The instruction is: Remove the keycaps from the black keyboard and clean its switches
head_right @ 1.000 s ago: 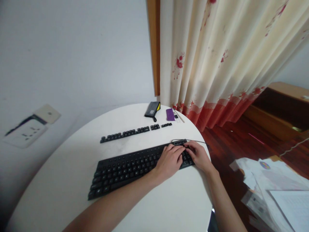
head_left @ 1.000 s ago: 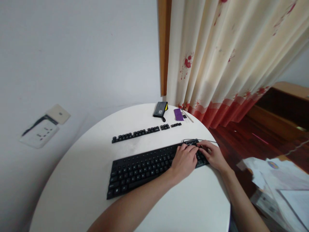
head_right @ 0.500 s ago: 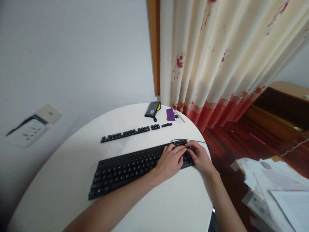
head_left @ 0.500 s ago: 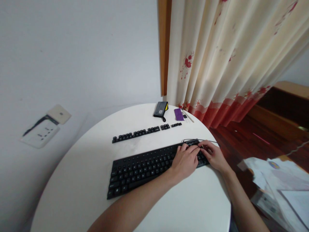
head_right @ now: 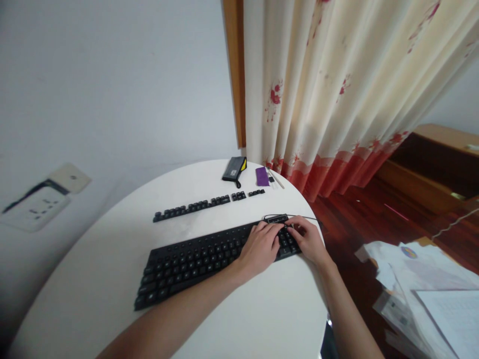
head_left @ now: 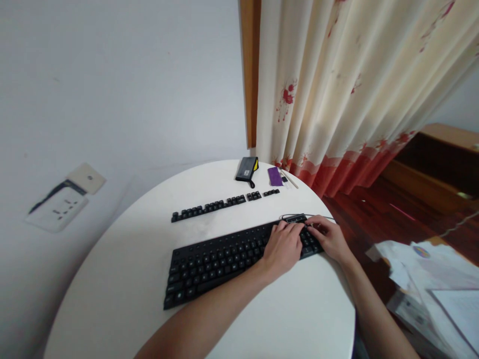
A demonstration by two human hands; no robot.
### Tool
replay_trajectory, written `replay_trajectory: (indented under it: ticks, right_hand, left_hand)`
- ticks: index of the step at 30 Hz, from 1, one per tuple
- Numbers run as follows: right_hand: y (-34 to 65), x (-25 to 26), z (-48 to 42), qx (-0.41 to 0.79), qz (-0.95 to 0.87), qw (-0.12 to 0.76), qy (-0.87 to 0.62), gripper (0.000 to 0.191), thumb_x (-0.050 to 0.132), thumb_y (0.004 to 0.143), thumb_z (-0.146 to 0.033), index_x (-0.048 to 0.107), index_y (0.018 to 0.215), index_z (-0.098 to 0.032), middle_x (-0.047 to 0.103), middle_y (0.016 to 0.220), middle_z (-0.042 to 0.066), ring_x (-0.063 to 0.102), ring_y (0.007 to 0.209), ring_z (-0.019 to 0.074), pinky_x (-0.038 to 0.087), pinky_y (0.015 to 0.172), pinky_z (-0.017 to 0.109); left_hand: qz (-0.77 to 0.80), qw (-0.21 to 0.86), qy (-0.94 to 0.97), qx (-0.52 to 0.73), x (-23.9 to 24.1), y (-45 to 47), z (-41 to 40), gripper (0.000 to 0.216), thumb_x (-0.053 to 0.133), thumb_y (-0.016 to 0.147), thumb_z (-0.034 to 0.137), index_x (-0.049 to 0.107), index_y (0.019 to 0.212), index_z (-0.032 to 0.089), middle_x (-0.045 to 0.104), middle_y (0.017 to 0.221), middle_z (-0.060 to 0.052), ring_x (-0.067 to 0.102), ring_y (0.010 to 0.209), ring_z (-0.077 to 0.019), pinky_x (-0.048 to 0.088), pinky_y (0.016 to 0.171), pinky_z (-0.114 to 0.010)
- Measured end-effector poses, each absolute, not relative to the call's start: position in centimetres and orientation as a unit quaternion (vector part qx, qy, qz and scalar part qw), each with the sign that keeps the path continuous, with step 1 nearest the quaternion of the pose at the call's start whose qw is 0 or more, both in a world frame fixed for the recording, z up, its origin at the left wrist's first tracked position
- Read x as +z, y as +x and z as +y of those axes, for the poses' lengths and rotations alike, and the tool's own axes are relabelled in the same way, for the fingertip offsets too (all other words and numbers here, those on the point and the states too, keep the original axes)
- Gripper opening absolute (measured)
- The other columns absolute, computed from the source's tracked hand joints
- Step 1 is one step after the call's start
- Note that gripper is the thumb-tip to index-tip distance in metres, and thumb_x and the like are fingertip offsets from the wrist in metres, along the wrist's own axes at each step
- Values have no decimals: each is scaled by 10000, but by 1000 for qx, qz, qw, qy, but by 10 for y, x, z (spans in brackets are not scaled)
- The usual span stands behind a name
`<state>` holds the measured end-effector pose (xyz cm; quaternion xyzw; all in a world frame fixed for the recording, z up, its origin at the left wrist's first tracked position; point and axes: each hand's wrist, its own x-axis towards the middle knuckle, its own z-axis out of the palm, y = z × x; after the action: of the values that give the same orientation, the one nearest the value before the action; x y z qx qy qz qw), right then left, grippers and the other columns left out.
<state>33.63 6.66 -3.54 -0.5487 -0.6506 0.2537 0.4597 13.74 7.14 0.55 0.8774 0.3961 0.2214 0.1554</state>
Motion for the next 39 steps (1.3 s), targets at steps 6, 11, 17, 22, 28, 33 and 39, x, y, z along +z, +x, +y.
replay_trajectory:
  ticks: [6,11,17,22,28,33,39]
  right_hand:
    - [336,-35,66,270,-640,456,-556,131,627,844,-279,675,942,-207,697,940,49,620,826,206,485,754,325]
    - [335,-33,65,270,-643,451,-557,132,610,856,-302,669,922,-204,702,921,59,639,857,226,502,773,344]
    - [333,-32,65,256,-649,466,-544,133,611,859,-319,671,905,-209,699,937,68,641,887,230,510,795,351]
    - [334,-36,66,258,-650,464,-544,133,613,861,-321,668,924,-217,696,952,64,635,914,230,504,798,345]
    - [334,-36,66,259,-651,466,-540,149,599,871,-337,659,925,-211,687,965,72,628,922,231,505,782,340]
    - [334,-36,67,261,-656,450,-547,151,572,888,-315,659,967,-221,683,1003,70,621,943,231,496,814,355]
    - [335,-39,68,270,-652,440,-554,172,565,884,-316,667,982,-219,693,1004,67,618,907,228,491,777,349]
  left_hand:
    - [392,160,881,212,7,137,71,367,438,949,183,541,1298,236,623,1262,-21,493,1088,-236,421,951,-399]
    - [385,145,888,206,9,136,70,367,451,946,188,560,1289,258,607,1288,-1,480,1083,-231,428,937,-400]
    - [380,126,896,194,10,136,69,367,435,958,201,567,1294,265,586,1311,-15,470,1085,-235,427,932,-408]
    - [375,113,899,197,10,135,69,361,421,966,219,557,1299,254,581,1309,-9,463,1084,-235,435,903,-394]
    - [374,101,902,193,9,135,68,387,428,961,231,528,1333,261,552,1348,-13,457,1087,-244,427,916,-411]
    - [381,98,901,182,9,136,68,395,421,964,239,516,1347,248,554,1351,-20,458,1085,-250,421,911,-419]
    - [383,100,901,179,9,136,69,393,418,965,243,518,1345,246,558,1329,-23,453,1099,-253,419,916,-425]
